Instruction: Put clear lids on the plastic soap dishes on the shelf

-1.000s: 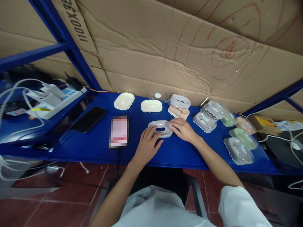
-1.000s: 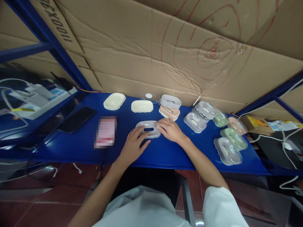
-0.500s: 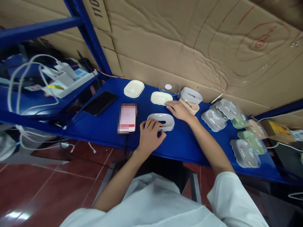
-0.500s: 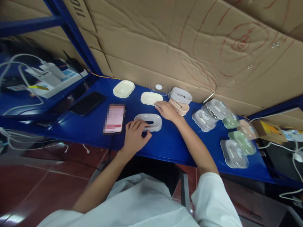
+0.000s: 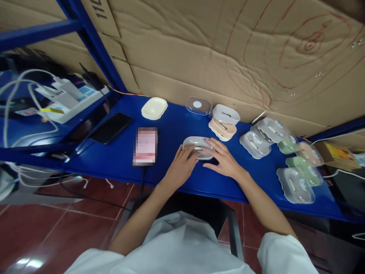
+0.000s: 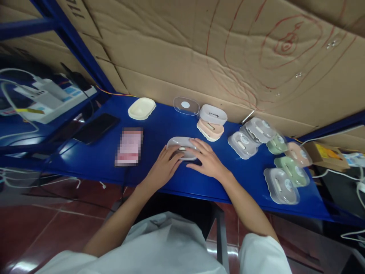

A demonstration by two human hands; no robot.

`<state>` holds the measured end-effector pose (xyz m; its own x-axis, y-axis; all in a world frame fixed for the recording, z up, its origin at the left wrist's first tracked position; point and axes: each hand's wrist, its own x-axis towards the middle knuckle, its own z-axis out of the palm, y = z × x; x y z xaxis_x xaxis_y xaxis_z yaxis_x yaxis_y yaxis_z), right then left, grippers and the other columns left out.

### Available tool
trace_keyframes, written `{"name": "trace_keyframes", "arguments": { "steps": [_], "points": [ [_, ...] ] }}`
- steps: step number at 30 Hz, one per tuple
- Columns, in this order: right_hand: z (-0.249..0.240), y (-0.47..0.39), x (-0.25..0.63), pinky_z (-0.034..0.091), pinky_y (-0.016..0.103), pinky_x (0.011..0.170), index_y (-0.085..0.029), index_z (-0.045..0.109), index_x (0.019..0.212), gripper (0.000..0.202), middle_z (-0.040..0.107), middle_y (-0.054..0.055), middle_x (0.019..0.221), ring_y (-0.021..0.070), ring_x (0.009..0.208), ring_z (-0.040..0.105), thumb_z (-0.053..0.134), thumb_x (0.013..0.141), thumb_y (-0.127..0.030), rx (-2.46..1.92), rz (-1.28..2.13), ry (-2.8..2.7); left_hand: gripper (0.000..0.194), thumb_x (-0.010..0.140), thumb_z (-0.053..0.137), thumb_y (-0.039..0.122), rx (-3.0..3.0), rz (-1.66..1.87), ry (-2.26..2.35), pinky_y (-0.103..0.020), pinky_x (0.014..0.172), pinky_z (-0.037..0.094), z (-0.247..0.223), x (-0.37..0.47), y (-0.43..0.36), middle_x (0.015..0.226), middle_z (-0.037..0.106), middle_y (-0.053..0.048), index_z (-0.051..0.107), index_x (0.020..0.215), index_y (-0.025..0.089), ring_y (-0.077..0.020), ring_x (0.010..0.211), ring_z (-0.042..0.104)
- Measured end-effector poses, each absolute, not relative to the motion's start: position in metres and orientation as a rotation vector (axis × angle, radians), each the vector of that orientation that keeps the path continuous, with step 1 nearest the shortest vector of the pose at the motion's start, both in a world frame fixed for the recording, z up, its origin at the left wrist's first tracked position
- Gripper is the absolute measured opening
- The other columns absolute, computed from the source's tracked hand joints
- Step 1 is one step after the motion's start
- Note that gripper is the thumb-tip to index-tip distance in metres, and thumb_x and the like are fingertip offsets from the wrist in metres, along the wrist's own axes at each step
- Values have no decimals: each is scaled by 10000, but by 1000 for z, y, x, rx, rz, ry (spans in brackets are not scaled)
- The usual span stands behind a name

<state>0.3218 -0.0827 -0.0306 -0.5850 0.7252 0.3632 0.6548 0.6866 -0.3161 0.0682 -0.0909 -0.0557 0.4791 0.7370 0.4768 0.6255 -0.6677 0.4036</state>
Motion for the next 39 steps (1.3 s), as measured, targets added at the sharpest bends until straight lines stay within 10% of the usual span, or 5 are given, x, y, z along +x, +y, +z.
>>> {"name": "trace_keyframes", "arguments": {
  "steps": [27,39],
  "points": [
    [-42,-66,326,343,615,1327,-267,612,1467,421,591,108,1554,286,1647,283,382,1137,-390,-1212,161,-2303,562,1073,491,219,2535,840,1355,-566,1283,353,-52,66,-96,1746,337,-182,436,1632,190,-356,1612,355],
    [-34,-80,323,466,578,1244,-272,700,1397,384,686,92,1468,303,1479,552,566,1080,-443,-1191,169,-2453,295,1048,526,214,2491,929,1341,-602,1237,377,-54,66,-94,1515,619,-141,695,1289,220,-358,1477,503]
  ]
}}
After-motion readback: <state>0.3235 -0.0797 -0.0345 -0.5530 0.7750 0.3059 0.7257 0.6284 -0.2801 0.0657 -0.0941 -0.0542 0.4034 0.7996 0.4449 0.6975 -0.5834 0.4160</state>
